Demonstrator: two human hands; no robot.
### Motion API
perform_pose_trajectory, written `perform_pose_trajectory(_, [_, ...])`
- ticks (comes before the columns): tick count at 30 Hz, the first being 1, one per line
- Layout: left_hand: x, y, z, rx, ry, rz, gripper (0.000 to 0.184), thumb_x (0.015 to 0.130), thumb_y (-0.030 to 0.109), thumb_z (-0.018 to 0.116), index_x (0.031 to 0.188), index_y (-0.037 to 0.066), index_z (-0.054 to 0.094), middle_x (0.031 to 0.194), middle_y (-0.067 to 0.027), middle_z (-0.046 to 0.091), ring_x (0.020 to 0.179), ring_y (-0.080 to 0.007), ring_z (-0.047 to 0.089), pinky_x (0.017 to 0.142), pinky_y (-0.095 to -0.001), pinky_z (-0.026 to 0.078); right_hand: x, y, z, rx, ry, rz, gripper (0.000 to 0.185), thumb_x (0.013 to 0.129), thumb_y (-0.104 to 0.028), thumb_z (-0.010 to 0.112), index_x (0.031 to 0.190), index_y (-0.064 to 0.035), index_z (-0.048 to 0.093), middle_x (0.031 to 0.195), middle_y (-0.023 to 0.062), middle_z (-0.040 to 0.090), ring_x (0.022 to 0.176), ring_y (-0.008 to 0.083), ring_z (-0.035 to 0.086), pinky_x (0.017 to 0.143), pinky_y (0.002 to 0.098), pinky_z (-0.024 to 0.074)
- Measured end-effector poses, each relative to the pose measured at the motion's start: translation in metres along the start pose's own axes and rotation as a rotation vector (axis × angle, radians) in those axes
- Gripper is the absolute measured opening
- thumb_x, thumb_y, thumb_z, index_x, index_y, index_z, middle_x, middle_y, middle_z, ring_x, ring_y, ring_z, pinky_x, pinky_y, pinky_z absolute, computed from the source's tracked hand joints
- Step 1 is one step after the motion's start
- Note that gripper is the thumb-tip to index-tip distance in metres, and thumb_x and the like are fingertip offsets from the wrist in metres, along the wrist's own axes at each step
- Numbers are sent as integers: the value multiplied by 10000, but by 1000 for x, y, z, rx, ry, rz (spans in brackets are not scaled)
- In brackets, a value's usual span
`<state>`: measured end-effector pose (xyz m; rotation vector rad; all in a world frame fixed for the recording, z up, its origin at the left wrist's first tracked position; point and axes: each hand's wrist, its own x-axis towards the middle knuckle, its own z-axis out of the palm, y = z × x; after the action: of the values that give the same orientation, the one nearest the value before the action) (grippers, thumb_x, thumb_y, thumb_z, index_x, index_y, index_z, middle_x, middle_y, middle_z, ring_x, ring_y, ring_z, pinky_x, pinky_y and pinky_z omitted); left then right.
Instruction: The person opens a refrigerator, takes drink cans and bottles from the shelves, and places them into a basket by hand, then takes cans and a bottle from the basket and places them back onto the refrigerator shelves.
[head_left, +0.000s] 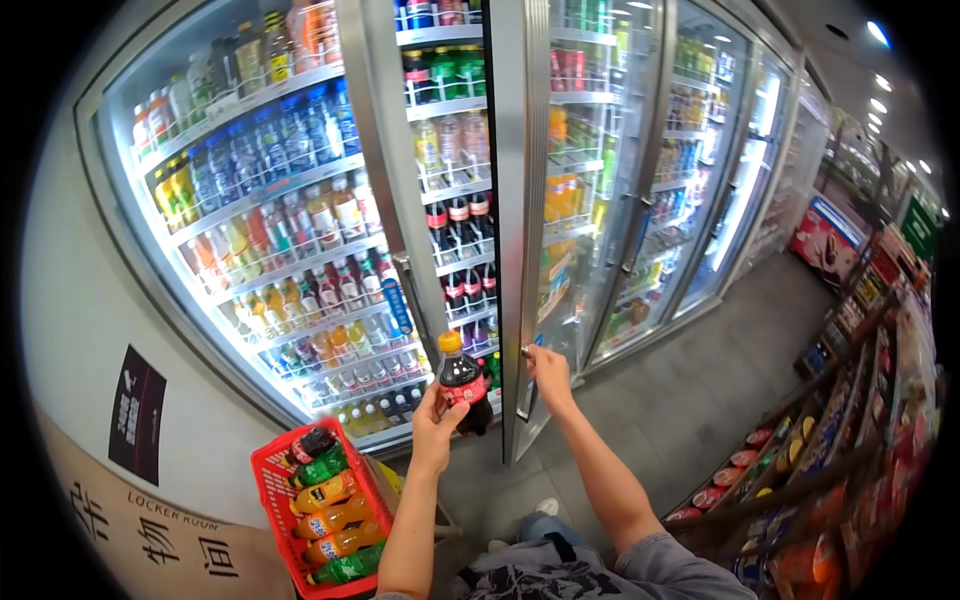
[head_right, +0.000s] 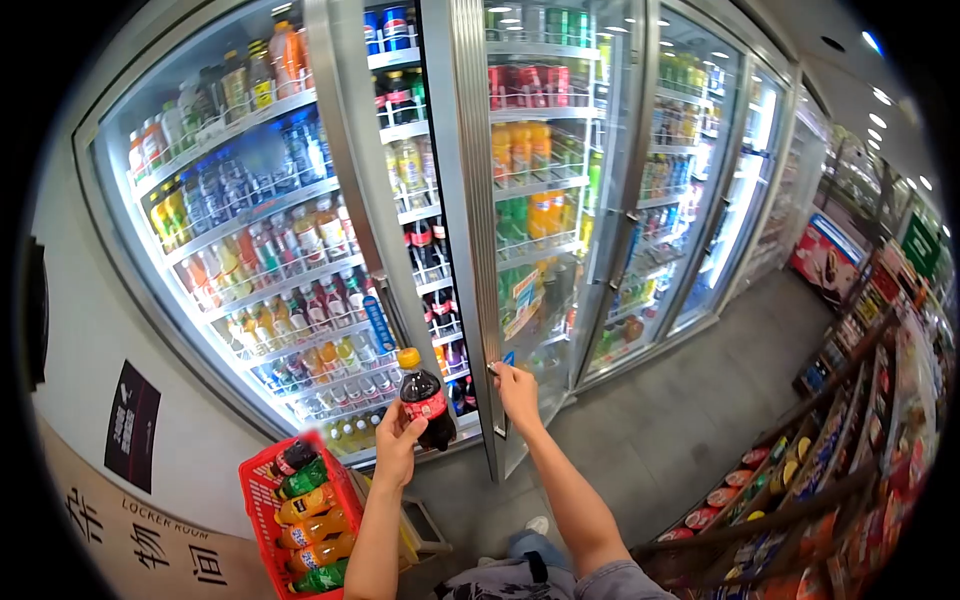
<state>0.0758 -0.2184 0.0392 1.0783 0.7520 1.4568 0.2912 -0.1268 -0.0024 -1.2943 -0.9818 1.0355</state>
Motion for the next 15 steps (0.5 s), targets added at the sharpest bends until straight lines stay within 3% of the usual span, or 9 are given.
perform_pose_trajectory(12, [31, -21, 81, -93, -321, -83, 673, 853, 105, 719, 1429, -32, 399, 1288, -101, 574, 1187, -187, 543, 1028, -320, 399, -54, -7, -119, -30, 251, -8, 330, 893, -253, 569, 635, -48, 553, 584, -19, 488, 525, 73, 407, 494, 254, 299])
perform_pose_trajectory(15, [32, -22, 104, -129, -367, -125, 664, 856, 88, 710, 1429, -35, 397, 1299, -106, 570, 1192, -190, 542, 1034, -321, 394, -60, -9, -148, -86, 342, -5, 363, 887, -255, 529, 609, -21, 541, 569, -7, 500, 518, 77, 421, 486, 264, 309])
